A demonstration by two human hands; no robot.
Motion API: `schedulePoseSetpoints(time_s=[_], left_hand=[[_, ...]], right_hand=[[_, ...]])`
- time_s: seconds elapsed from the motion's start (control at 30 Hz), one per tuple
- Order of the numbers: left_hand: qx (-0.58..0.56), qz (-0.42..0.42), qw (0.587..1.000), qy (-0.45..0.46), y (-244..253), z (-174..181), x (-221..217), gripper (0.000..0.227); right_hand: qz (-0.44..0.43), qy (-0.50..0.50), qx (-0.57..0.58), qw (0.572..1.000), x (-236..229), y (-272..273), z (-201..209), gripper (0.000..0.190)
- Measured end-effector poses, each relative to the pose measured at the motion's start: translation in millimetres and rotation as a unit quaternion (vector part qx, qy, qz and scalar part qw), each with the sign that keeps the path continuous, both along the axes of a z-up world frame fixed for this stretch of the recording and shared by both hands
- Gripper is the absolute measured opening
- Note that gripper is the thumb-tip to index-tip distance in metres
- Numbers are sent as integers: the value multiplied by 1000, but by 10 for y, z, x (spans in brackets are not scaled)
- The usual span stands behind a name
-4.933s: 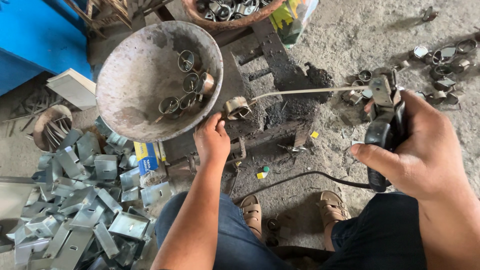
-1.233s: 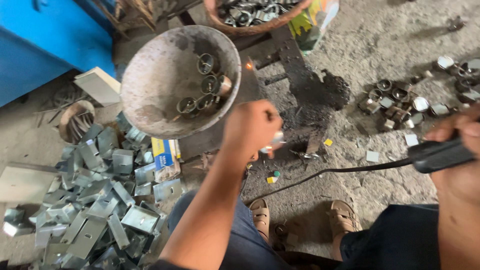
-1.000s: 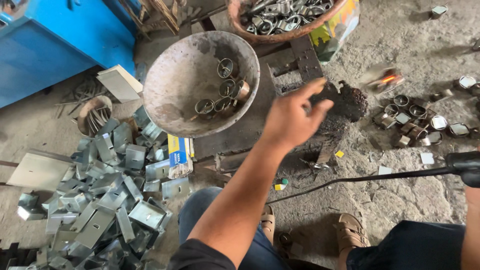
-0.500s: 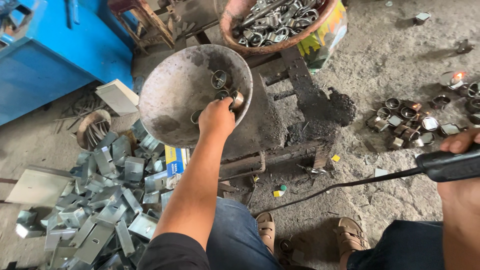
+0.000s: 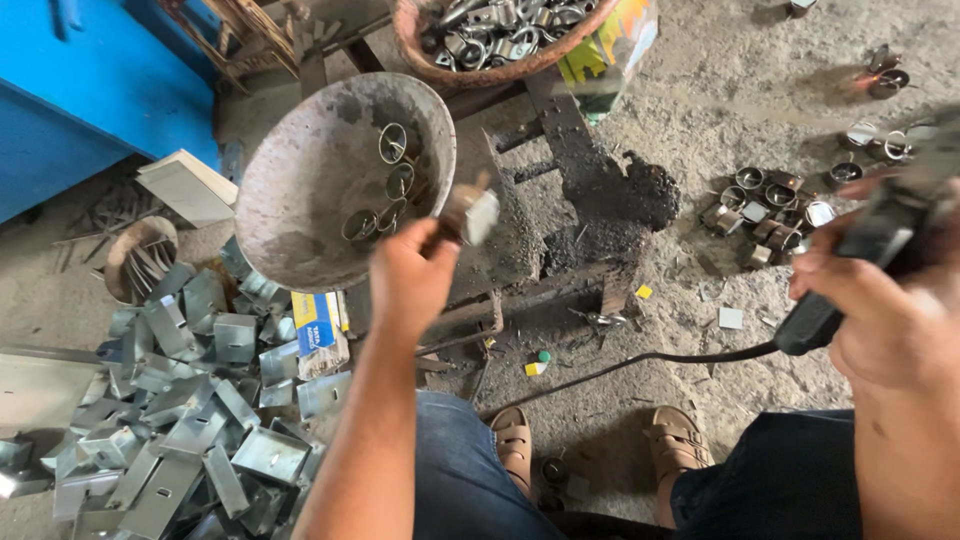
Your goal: The person picks up metal rings from a bowl, places them on a metal stand, and welds them to a flat base using a welding torch.
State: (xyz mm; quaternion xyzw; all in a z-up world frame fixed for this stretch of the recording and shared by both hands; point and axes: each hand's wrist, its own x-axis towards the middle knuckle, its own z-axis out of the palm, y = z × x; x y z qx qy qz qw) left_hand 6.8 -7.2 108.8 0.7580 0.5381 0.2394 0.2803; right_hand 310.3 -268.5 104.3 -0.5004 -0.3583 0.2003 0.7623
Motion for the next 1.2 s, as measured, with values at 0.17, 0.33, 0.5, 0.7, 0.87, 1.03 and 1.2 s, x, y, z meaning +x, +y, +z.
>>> schedulePoseSetpoints(time_s=[0.17, 0.33, 0.5, 0.7, 0.87, 1.03, 1.2], left_hand=[[-26, -63, 998, 2, -65, -591, 66, 31], [130, -94, 987, 3, 111, -915, -16, 43], [98, -53, 994, 9, 101, -927, -3, 40], [107, -65, 992, -30, 58, -892, -44, 30], [96, -65, 993, -31, 45, -879, -59, 31], [107, -68, 991, -41, 57, -905, -57, 29], [105, -66, 992, -29, 58, -889, -53, 30]], right_hand=[[-44, -171, -213, 961, -138, -18, 315, 46], [-23, -195, -283, 939, -207, -86, 430, 48], [-13, -211, -301, 930, -296, -107, 512, 49], [-19, -248, -311, 917, -386, -105, 630, 54], [-11, -233, -320, 918, -394, -121, 644, 56], [-19, -289, -340, 895, -407, -109, 625, 54], [-27, -308, -346, 886, -423, -93, 628, 54]])
